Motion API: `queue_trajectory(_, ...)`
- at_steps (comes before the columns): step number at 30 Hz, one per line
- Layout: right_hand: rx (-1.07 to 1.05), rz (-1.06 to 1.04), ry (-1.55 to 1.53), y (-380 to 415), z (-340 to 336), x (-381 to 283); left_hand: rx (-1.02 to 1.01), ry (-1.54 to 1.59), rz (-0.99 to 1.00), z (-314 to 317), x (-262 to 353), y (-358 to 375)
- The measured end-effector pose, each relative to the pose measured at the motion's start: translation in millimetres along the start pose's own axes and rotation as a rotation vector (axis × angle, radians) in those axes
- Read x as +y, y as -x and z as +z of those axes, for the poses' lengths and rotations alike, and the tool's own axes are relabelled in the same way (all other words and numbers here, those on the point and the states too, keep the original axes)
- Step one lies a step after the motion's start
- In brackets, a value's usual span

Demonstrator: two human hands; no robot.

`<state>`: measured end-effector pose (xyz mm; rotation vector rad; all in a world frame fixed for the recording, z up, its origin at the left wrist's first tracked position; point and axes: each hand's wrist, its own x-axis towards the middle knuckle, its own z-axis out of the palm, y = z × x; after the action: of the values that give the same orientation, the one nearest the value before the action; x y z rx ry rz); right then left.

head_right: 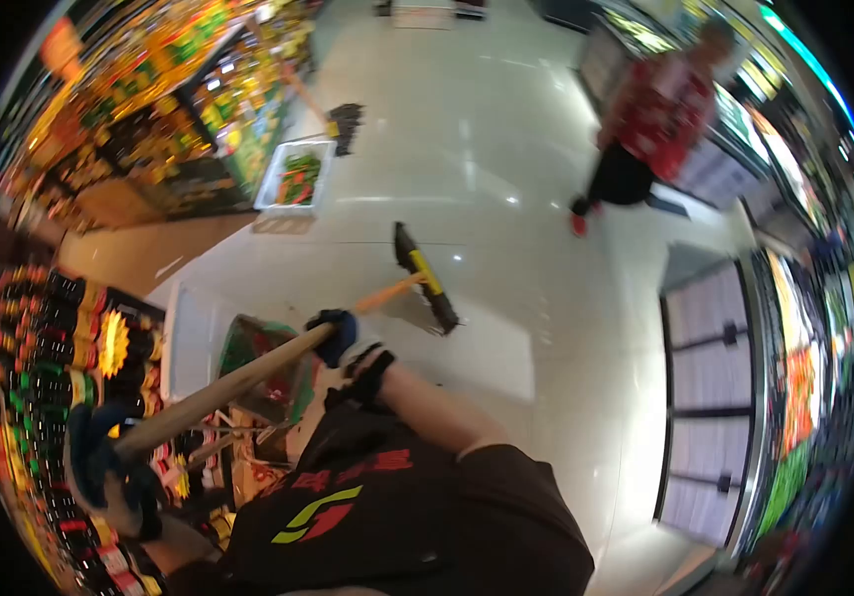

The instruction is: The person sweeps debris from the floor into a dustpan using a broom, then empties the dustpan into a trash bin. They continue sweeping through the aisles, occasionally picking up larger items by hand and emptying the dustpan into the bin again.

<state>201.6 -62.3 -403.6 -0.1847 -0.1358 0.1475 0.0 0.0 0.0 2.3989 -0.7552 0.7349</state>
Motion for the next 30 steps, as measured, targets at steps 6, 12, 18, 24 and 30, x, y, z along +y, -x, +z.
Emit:
queue_trajectory(6, 0.522, 0.349, -0.005, -53, -111, -230, 0.137, -0.025, -0.069, 168, -131, -31)
queue_trajectory(12, 0.436, 0.287, -0.028, -198, -120, -271, -0.048, 0.084, 0.083, 204, -204, -188)
queue_trajectory(18, 0.032, 0.416, -0.152, -380, -168, -333, 0.047, 0.054, 0.232, 246, -283, -306)
queue_trajectory(24, 0.677, 0.445, 0.016, -595, -226, -363, 0.090, -0.103, 0.163, 271, -331, -384)
queue_trajectory(30, 0.796, 0.567, 0.383, -735, -278, -330, 0.092, -0.284, -0.087, 271, -386, -438)
